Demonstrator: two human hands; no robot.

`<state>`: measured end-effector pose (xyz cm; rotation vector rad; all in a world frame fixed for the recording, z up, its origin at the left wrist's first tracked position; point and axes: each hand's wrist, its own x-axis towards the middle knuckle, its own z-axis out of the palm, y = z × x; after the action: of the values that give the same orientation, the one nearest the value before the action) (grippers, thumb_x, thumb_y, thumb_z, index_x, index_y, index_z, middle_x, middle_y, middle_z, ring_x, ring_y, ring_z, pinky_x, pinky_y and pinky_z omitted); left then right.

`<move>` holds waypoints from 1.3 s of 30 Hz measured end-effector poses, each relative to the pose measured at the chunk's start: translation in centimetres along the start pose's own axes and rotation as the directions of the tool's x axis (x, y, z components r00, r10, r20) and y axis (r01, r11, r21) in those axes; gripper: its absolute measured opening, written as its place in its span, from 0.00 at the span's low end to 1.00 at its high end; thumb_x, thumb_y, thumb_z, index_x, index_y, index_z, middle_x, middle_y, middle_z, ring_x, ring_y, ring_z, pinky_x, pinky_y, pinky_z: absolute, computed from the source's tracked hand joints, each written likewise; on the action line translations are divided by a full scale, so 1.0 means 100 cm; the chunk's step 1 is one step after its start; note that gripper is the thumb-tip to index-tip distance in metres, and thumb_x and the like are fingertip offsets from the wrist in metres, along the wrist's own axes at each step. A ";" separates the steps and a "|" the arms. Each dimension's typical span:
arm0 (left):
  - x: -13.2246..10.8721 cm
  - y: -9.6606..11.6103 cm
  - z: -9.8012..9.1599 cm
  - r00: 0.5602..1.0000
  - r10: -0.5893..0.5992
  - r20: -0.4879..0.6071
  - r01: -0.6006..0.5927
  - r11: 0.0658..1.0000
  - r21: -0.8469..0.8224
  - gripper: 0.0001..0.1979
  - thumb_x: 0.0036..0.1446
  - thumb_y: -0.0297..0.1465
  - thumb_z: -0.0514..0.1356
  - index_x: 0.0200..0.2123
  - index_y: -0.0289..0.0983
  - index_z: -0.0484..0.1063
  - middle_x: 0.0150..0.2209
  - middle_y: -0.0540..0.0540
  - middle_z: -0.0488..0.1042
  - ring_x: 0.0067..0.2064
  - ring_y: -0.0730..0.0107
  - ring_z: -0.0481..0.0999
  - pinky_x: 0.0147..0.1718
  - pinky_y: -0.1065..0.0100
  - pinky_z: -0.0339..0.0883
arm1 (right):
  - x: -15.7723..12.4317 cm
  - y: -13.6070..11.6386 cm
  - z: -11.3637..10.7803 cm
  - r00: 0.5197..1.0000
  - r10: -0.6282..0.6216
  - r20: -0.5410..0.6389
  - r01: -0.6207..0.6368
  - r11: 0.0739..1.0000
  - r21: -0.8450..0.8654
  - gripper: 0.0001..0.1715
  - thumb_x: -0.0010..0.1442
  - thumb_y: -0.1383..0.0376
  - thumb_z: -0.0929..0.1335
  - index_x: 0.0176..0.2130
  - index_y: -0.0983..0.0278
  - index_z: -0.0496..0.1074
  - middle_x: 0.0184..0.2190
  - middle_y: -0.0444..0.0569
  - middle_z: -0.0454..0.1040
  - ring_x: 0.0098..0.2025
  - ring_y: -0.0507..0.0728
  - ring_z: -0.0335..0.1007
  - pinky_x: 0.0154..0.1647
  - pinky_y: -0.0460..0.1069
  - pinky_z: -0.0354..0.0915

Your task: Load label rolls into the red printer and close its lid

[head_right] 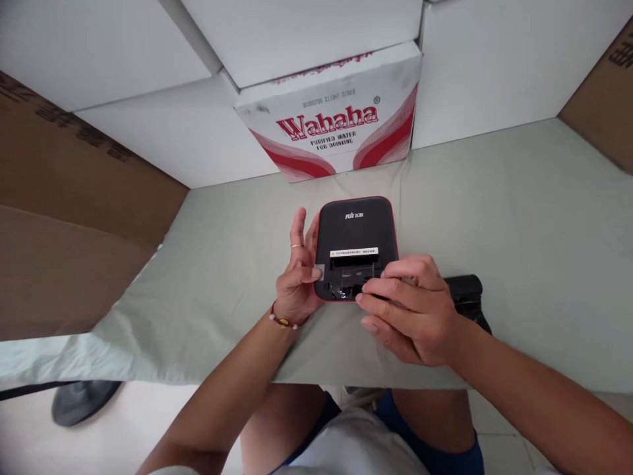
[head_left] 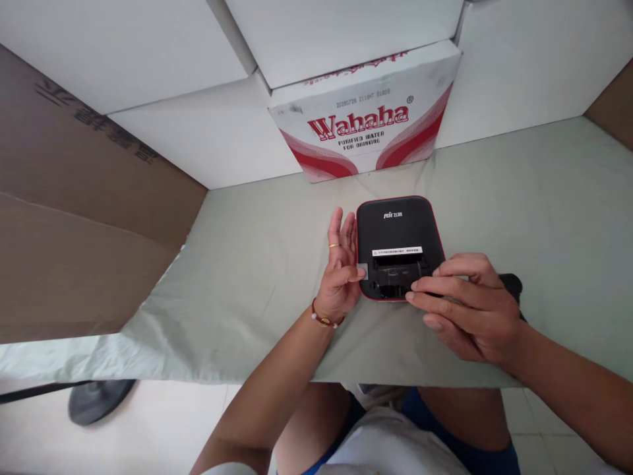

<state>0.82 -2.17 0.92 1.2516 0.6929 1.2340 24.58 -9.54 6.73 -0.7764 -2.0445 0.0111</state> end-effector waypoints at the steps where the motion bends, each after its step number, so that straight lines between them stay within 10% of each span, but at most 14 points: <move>1: 0.000 0.002 0.001 0.999 -0.047 -0.010 0.046 0.993 -0.106 0.55 0.53 0.36 0.69 0.79 0.61 0.47 0.82 0.54 0.56 0.85 0.54 0.47 0.83 0.49 0.47 | -0.001 0.000 -0.001 1.000 0.003 0.005 -0.003 1.000 -0.017 0.12 0.70 0.67 0.71 0.51 0.59 0.82 0.44 0.48 0.88 0.46 0.61 0.76 0.48 0.60 0.73; 12: 0.007 -0.003 0.002 0.995 -0.095 -0.033 0.083 0.964 -0.253 0.54 0.43 0.30 0.73 0.72 0.63 0.59 0.79 0.56 0.58 0.85 0.53 0.45 0.83 0.50 0.40 | 0.010 0.007 -0.002 0.992 -0.113 0.048 0.109 0.990 0.087 0.10 0.71 0.68 0.71 0.50 0.63 0.80 0.41 0.53 0.87 0.45 0.61 0.81 0.48 0.58 0.79; 16: 0.009 -0.012 0.005 0.998 -0.057 -0.029 0.047 0.963 -0.266 0.50 0.44 0.35 0.72 0.71 0.57 0.62 0.78 0.51 0.61 0.84 0.48 0.48 0.83 0.47 0.41 | 0.040 0.008 -0.023 0.972 0.076 0.221 -0.106 0.987 0.124 0.09 0.75 0.65 0.68 0.49 0.61 0.80 0.43 0.50 0.87 0.42 0.57 0.82 0.47 0.53 0.77; 20: 0.011 -0.017 0.006 0.999 -0.037 0.005 0.037 0.960 -0.278 0.48 0.46 0.38 0.70 0.71 0.54 0.62 0.77 0.49 0.61 0.81 0.43 0.55 0.80 0.44 0.47 | 0.085 0.023 -0.031 0.760 0.395 0.516 -0.363 0.917 -0.167 0.18 0.77 0.58 0.65 0.45 0.58 0.83 0.40 0.47 0.87 0.39 0.58 0.83 0.39 0.52 0.73; 24: 0.013 -0.020 0.003 0.999 -0.046 0.020 0.049 0.965 -0.259 0.48 0.45 0.38 0.70 0.71 0.54 0.62 0.76 0.49 0.62 0.81 0.45 0.55 0.80 0.46 0.47 | 0.119 0.034 -0.004 0.474 0.558 0.681 -0.203 0.822 -0.533 0.19 0.74 0.64 0.64 0.52 0.60 0.84 0.51 0.55 0.86 0.49 0.67 0.84 0.45 0.57 0.73; 27: 0.014 -0.021 0.001 0.999 -0.045 0.031 0.051 0.970 -0.238 0.47 0.46 0.41 0.71 0.71 0.54 0.62 0.77 0.50 0.62 0.81 0.46 0.53 0.80 0.47 0.46 | 0.132 0.032 0.022 0.374 0.657 0.655 -0.150 0.740 -0.656 0.21 0.71 0.68 0.65 0.56 0.61 0.83 0.54 0.59 0.86 0.51 0.70 0.84 0.43 0.57 0.72; 39: 0.018 -0.017 0.005 0.998 -0.056 0.001 0.055 0.967 -0.249 0.44 0.47 0.43 0.72 0.68 0.53 0.65 0.73 0.48 0.66 0.78 0.43 0.59 0.77 0.46 0.51 | 0.126 0.037 0.031 0.400 0.727 0.559 -0.250 0.673 -0.696 0.24 0.69 0.61 0.68 0.61 0.61 0.77 0.51 0.62 0.85 0.49 0.70 0.83 0.40 0.55 0.70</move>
<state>2.23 -0.38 -0.16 1.0146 0.5538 1.2373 19.33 0.93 13.44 -2.0910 -2.5857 0.2334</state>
